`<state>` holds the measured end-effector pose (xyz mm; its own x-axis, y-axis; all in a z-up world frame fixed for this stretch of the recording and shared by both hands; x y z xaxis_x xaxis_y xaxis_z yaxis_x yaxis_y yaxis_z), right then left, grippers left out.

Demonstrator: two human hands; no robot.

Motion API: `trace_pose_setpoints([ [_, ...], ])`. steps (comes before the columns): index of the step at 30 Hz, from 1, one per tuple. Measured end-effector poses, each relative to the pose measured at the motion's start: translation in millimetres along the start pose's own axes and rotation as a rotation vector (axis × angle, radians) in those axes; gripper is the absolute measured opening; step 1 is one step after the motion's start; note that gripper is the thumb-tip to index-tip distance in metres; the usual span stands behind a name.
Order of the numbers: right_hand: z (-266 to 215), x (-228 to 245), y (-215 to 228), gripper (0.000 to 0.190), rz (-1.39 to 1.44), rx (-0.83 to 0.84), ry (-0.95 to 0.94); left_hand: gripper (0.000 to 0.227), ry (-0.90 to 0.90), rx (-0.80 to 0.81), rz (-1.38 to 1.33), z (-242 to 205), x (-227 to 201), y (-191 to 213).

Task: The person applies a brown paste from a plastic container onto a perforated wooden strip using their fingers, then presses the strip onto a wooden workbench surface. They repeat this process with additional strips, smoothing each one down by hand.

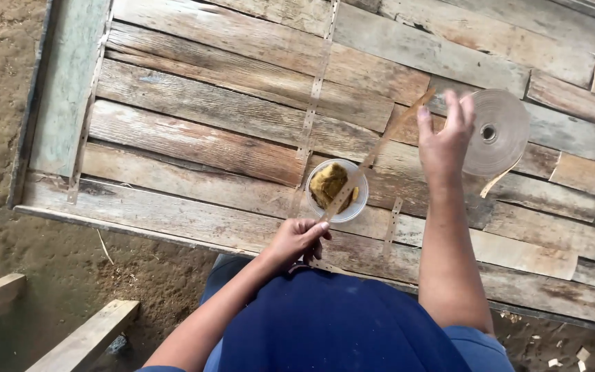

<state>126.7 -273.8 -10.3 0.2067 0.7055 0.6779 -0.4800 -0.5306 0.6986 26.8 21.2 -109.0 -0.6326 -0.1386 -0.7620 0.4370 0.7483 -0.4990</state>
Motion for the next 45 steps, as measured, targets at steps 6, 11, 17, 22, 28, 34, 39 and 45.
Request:
trace_pose_setpoints([
  [6,-98,58,-14,0.049,-0.042,0.15,0.263,0.034,0.026,-0.166,0.068,19,-12,11],
  [11,-169,30,-77,0.098,-0.522,0.547,0.585,0.034,0.065,-0.213,0.095,23,-10,14],
  [17,-177,14,-93,0.096,-0.661,0.527,0.616,0.036,-0.017,-0.231,0.122,7,-55,-9],
  [22,-184,6,-100,0.083,-0.661,0.497,0.617,0.041,-0.409,0.037,0.074,-55,-164,-60],
  [28,-187,12,-66,0.073,-0.747,0.696,0.389,0.036,-0.718,0.182,0.012,-109,-210,-86],
  [34,-197,-51,22,0.069,-0.75,0.544,0.003,0.034,-0.55,0.029,-0.006,-66,-139,-107],
  [39,-181,-27,100,0.06,-0.458,0.395,-0.193,0.053,-0.351,0.143,-0.134,-38,-73,-150],
  [45,-158,31,106,0.062,1.146,0.43,-0.656,0.053,-0.206,0.279,-0.085,-18,-9,-162],
])
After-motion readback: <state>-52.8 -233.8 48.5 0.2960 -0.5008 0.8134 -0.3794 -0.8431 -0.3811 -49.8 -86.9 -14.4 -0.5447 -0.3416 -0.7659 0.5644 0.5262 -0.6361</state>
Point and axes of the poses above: each hand's wrist, its own z-axis towards the middle knuckle, its own y-axis out of the back of the hand, x = y × z, the point moved 4 cm from there along z, towards the middle knuckle, and after that the axes turned 8 degrees about -y, right-handed, at the moved point
